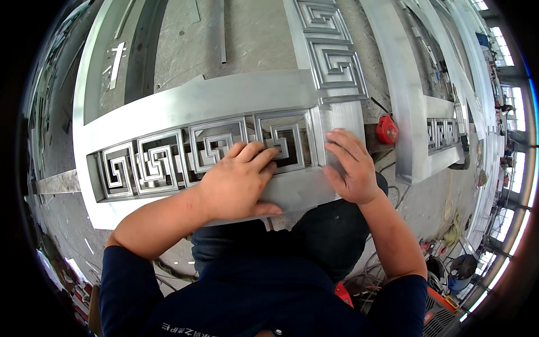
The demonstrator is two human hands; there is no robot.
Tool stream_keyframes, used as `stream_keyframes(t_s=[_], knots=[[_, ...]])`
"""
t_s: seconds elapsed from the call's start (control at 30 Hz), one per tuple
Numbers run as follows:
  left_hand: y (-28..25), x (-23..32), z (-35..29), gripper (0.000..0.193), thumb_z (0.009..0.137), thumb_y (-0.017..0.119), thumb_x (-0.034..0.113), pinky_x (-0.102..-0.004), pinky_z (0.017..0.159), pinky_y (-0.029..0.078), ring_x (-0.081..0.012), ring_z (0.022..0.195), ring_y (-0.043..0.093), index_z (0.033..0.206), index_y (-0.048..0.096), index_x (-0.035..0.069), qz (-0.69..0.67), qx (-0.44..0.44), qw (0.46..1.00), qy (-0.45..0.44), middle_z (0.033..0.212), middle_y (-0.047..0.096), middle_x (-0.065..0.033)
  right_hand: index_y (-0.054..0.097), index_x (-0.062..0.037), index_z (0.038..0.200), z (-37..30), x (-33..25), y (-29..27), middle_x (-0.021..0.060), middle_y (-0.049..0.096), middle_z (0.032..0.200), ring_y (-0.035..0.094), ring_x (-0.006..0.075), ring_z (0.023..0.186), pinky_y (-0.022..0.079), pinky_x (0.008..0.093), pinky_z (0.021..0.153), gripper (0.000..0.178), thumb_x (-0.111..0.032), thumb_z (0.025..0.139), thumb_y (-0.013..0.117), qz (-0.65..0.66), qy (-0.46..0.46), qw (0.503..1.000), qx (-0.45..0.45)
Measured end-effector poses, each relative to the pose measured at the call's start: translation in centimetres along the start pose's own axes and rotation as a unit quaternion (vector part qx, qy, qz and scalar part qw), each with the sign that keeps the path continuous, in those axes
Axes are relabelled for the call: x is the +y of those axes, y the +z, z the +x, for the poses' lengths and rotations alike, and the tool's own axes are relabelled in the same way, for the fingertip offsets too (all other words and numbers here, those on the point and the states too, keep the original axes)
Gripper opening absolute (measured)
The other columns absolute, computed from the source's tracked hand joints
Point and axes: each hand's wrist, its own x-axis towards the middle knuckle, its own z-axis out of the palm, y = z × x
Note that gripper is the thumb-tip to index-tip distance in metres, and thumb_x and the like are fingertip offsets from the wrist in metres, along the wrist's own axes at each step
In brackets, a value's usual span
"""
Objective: The person assembles a metal frame by placing decorative Greek key inserts into slots, grinding edges with an angle grinder, and welding the components together. The person uses a hammer to adjust alignment and a welding torch to secure the pieces.
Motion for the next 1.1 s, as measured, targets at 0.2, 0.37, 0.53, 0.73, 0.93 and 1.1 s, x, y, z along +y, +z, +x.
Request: stream_keyframes(t_s=[0.2, 0.37, 0.53, 0.73, 0.93, 1.1], knots=[[0.2, -0.3, -0.1, 0.079, 0.081, 0.073, 0.063, -0.0421, 0.110, 0.040, -0.0329, 0.130, 0.047, 0.118, 0.069, -0.006, 0.000, 0.005, 1.000, 0.016, 0.138, 0.057, -0.0168, 0.073, -0.0050, 0.094, 4.8, -0.8, 1.0, 0.0083, 0.067, 0.087, 0.066, 0.0298, 0.083, 0.052, 0.0410, 0.074, 0.012, -0.008, 0.083, 0.077, -0.080, 0.022, 0.996, 0.041], [0.3, -0.5, -0.2, 0.080, 0.082, 0.072, 0.063, -0.0416, 0.110, 0.041, -0.0333, 0.129, 0.048, 0.121, 0.069, -0.007, 0.010, 0.004, 0.999, 0.030, 0.138, 0.058, -0.0180, 0.071, -0.0064, 0.096, 7.7, -2.1, 2.8, 0.0079, 0.066, 0.088, 0.066, 0.0299, 0.083, 0.053, 0.0413, 0.072, 0.019, -0.016, 0.082, 0.080, -0.202, 0.057, 0.972, -0.107], [0.8, -0.8, -0.4, 0.075, 0.080, 0.075, 0.059, -0.0402, 0.108, 0.042, -0.0317, 0.126, 0.050, 0.115, 0.072, -0.008, -0.015, 0.012, 0.999, 0.032, 0.137, 0.059, -0.0181, 0.066, -0.0106, 0.114, 10.0, -1.9, 3.4, 0.0055, 0.061, 0.104, 0.061, 0.0263, 0.094, 0.050, 0.0390, 0.079, 0.039, -0.015, 0.078, 0.080, -0.302, -0.036, 0.949, -0.081], [0.7, -0.9, -0.3, 0.074, 0.080, 0.076, 0.059, -0.0401, 0.107, 0.043, -0.0315, 0.124, 0.051, 0.113, 0.073, -0.007, -0.022, 0.006, 0.999, 0.030, 0.133, 0.060, -0.0175, 0.053, -0.0092, 0.147, 12.0, -1.8, 3.2, 0.0081, 0.057, 0.126, 0.057, 0.0279, 0.109, 0.049, 0.0416, 0.094, 0.085, -0.011, 0.070, 0.088, -0.335, -0.055, 0.931, -0.137], [0.7, -0.9, -0.3, 0.075, 0.080, 0.076, 0.059, -0.0411, 0.108, 0.043, -0.0321, 0.125, 0.051, 0.113, 0.073, -0.008, -0.021, 0.007, 0.999, 0.034, 0.132, 0.060, -0.0181, 0.053, -0.0054, 0.147, 12.2, -2.0, 3.1, 0.0082, 0.057, 0.128, 0.059, 0.0279, 0.111, 0.051, 0.0394, 0.098, 0.086, -0.012, 0.069, 0.089, -0.326, -0.039, 0.929, -0.170], [0.6, -0.9, -0.2, 0.074, 0.080, 0.076, 0.059, -0.0416, 0.109, 0.043, -0.0328, 0.126, 0.050, 0.113, 0.073, -0.007, -0.031, -0.001, 0.999, 0.030, 0.132, 0.060, -0.0184, 0.056, -0.0031, 0.141, 11.9, -1.2, 2.5, 0.0054, 0.058, 0.120, 0.060, 0.0242, 0.106, 0.053, 0.0367, 0.095, 0.080, -0.014, 0.069, 0.089, -0.307, -0.075, 0.938, -0.141]])
